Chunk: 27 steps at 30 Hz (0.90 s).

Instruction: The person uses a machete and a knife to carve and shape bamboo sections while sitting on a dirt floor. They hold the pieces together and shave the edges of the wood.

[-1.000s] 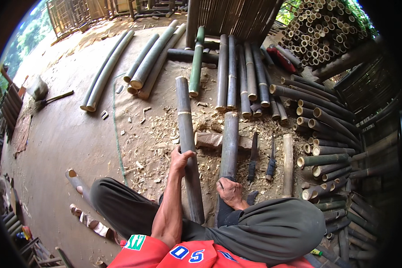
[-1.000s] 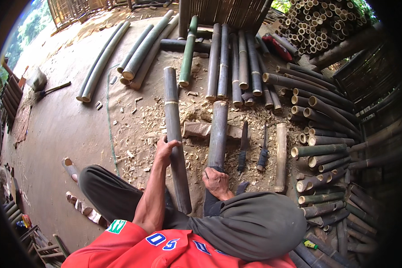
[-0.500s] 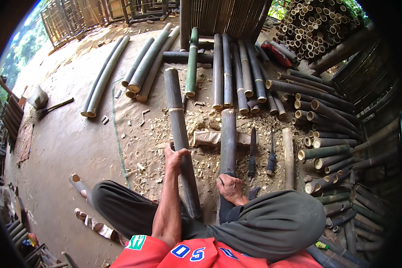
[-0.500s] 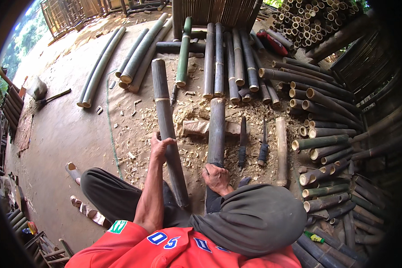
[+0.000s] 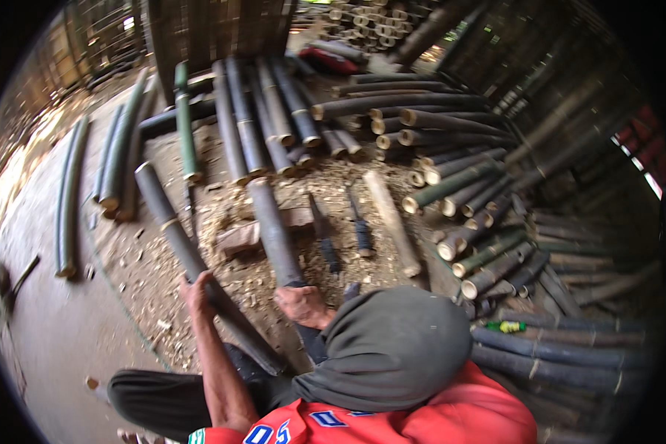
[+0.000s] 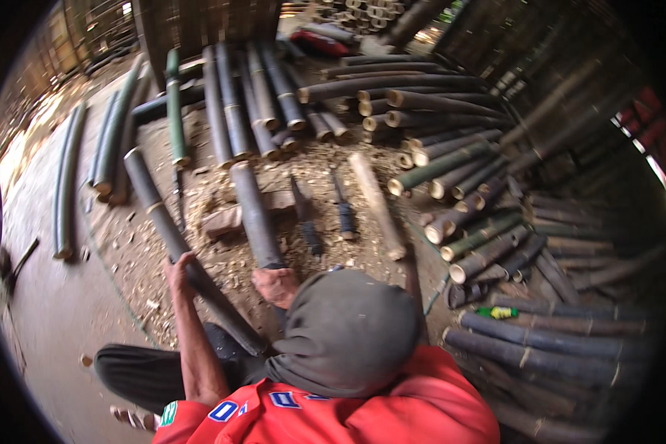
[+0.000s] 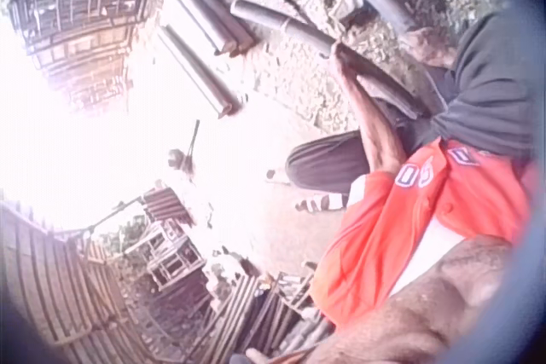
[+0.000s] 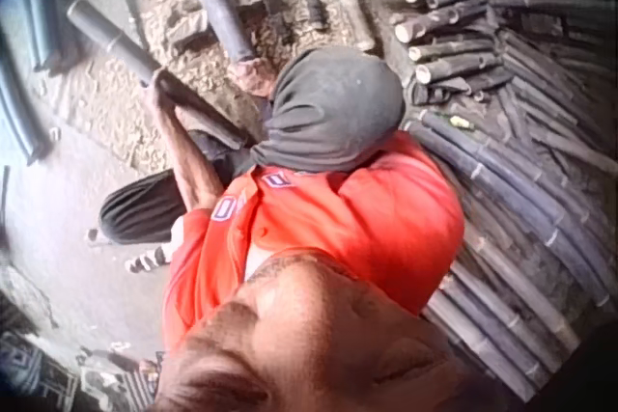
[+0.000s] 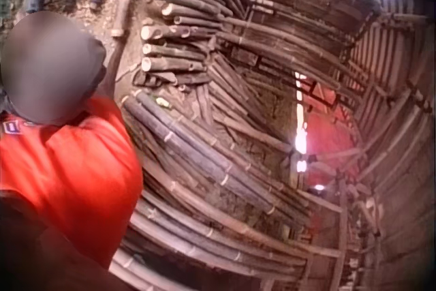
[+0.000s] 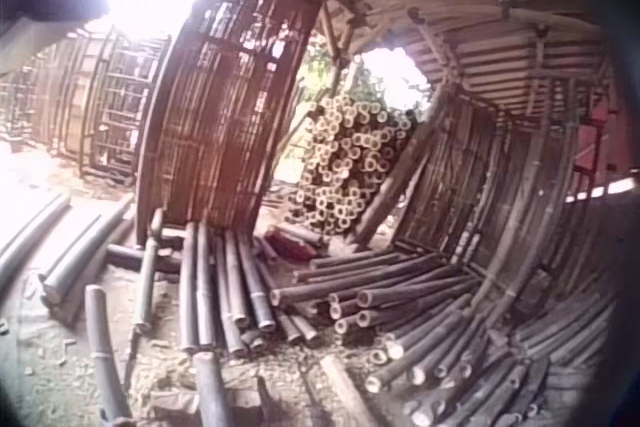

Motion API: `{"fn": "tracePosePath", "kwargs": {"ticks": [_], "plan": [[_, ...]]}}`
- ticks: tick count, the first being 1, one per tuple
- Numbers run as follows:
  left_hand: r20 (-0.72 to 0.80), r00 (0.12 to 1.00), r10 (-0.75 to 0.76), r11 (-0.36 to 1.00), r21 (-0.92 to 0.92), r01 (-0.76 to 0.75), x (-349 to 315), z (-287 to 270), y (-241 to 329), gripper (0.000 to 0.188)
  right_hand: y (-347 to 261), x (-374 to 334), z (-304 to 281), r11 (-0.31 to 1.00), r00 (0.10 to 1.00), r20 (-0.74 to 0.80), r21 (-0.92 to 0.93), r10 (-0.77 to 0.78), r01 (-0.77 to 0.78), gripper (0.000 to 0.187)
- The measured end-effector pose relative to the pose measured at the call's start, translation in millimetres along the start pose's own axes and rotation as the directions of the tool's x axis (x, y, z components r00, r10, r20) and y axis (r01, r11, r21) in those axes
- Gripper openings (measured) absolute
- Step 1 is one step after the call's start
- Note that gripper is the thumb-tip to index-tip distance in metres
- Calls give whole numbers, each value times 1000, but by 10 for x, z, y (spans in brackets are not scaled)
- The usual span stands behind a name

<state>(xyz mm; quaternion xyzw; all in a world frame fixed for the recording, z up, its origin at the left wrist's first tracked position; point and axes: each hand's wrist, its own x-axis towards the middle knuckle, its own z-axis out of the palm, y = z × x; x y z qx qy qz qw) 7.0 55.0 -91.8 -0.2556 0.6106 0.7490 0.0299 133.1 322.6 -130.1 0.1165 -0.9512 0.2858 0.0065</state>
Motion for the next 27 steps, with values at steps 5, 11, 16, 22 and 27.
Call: {"fn": "tracePosePath", "kwargs": {"ticks": [5,11,16,22,27], "plan": [[-34,998,52,992,118,-48,68,-54,-120,61,-362,71,-463,998,993,-120,55,12,-6,27],[-9,998,62,987,148,-59,206,-185,-188,71,-416,87,-406,994,989,-128,89,70,-59,27],[-1,1000,11,988,156,-11,64,-90,-100,67,-347,64,-243,995,984,-150,41,97,-92,21],[4,1000,3,994,107,-4,48,-136,-78,58,-337,91,-283,991,985,-165,129,59,-37,21],[-11,1000,-2,994,113,3,-2,-123,-46,55,-335,59,-279,992,981,-185,121,52,-29,22]]}}
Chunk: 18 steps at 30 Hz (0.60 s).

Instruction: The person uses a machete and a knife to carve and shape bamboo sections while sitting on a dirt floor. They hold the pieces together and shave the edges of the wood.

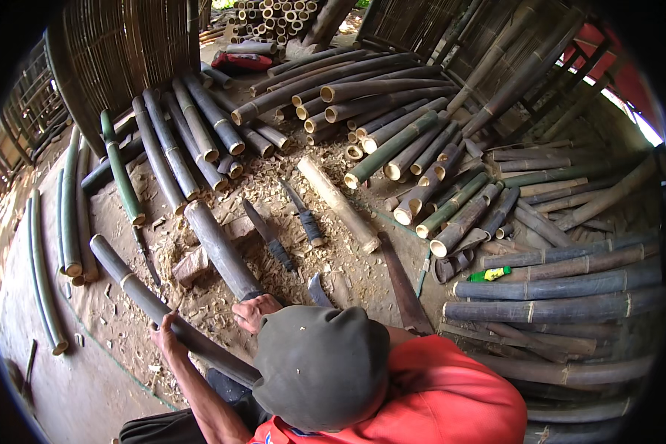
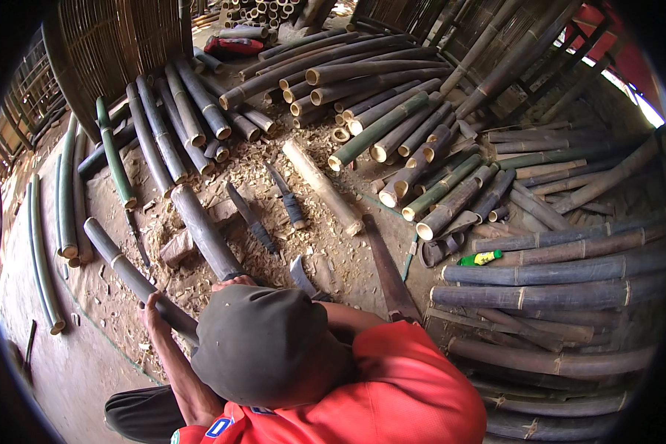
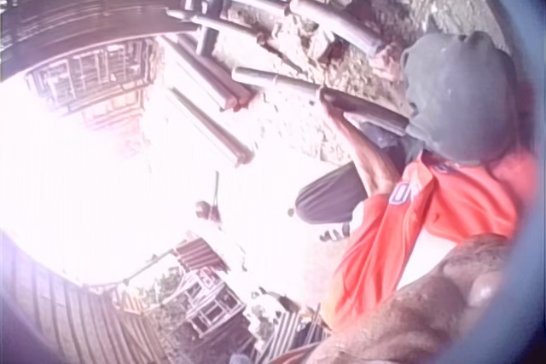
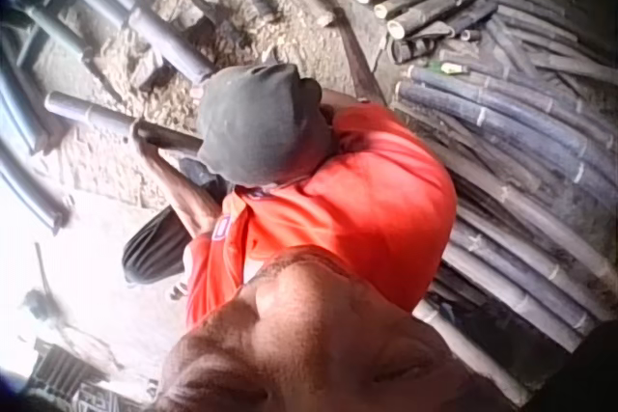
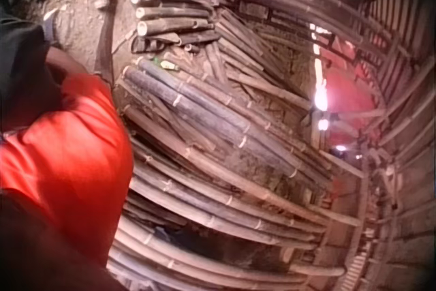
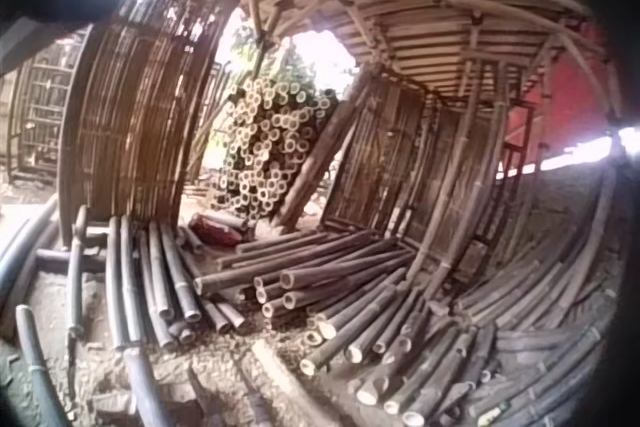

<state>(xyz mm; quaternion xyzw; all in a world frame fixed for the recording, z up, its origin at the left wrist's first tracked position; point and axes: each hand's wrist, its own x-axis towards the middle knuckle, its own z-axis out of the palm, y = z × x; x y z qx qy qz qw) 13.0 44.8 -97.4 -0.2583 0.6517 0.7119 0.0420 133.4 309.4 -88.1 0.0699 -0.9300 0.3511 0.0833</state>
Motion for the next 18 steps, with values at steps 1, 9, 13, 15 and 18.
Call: {"fn": "tracePosePath", "kwargs": {"ticks": [1,9,13,15,18], "plan": [[7,1000,13,1000,4,-13,22,-28,-16,55,6,8,-2,1000,1000,10,12,4,-5,21],[6,1000,31,998,53,-31,-8,-28,16,56,24,-20,-20,1000,1000,19,19,16,-16,21],[65,997,-51,997,65,46,-37,-15,63,55,11,-32,-19,1000,1000,21,21,20,-21,20],[104,985,-140,988,77,132,-1,-24,67,55,23,-39,-34,1000,1000,20,18,21,-21,20],[148,973,-175,984,43,171,20,-35,117,54,9,-27,-31,1000,1000,22,22,21,-21,20]]}}
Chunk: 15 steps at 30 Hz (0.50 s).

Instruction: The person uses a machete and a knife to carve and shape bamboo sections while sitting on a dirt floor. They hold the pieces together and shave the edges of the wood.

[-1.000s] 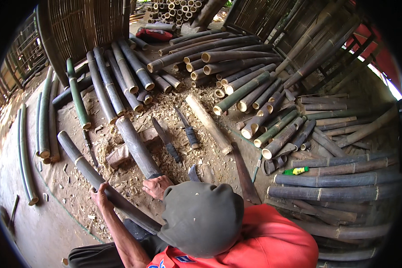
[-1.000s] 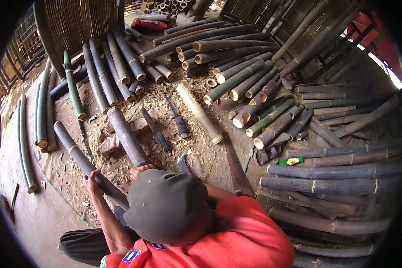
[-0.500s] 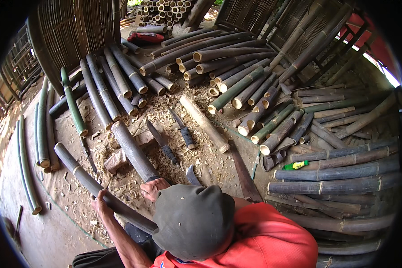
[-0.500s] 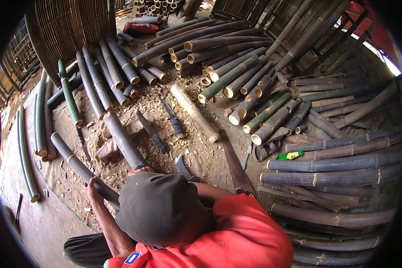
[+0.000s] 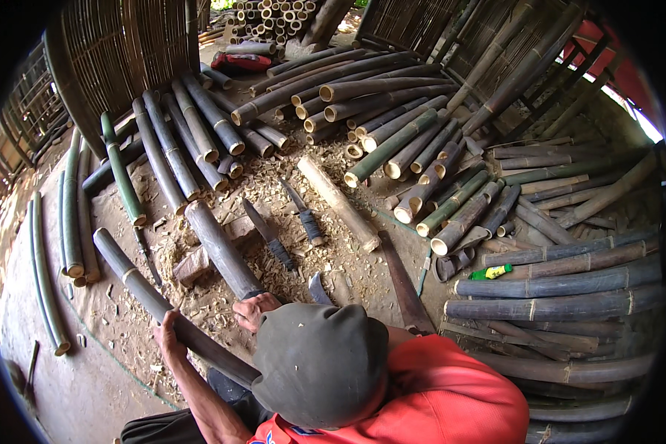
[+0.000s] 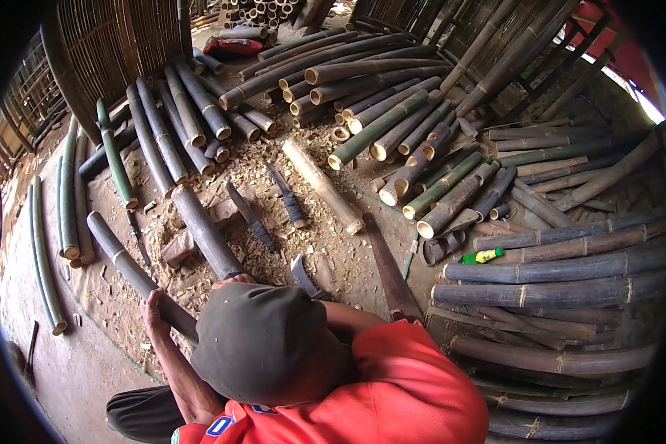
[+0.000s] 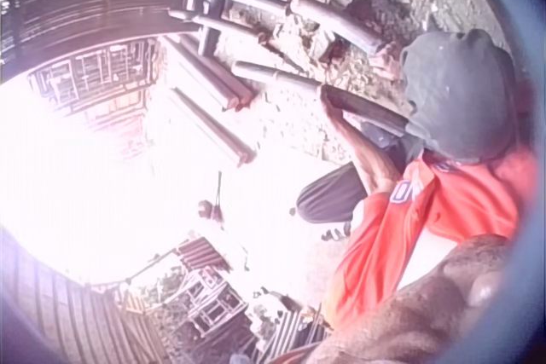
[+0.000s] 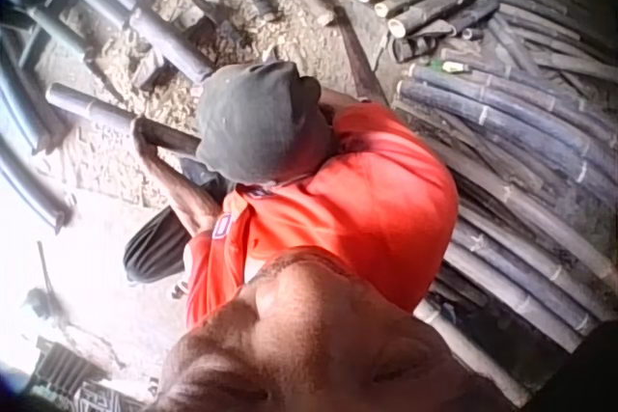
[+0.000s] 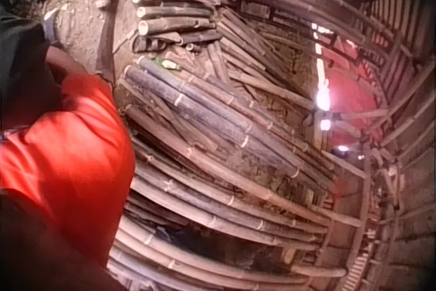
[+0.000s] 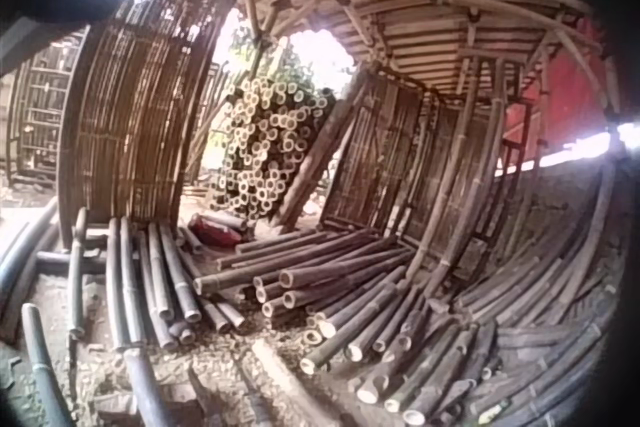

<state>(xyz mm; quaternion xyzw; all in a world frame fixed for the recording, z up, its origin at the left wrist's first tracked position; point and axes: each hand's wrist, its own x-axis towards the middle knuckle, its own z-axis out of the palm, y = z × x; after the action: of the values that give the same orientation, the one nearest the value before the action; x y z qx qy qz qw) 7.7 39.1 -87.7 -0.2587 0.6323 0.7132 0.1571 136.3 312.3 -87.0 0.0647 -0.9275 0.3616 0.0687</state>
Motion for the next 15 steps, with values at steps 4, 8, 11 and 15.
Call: {"fn": "tracePosePath", "kwargs": {"ticks": [4,8,11,15], "plan": [[82,995,55,997,-57,-50,40,-39,-58,64,-19,22,18,1000,1000,-1,0,-3,3,20],[134,976,171,985,-31,-168,-353,225,43,73,17,-43,-14,1000,1000,-3,-6,13,-13,20],[167,972,165,986,9,-169,-266,169,35,67,10,-18,-20,1000,1000,-4,-4,7,-7,19],[114,985,132,991,-10,-132,-166,81,-17,62,-5,-6,-17,1000,1000,-5,-2,4,-4,19]]}}
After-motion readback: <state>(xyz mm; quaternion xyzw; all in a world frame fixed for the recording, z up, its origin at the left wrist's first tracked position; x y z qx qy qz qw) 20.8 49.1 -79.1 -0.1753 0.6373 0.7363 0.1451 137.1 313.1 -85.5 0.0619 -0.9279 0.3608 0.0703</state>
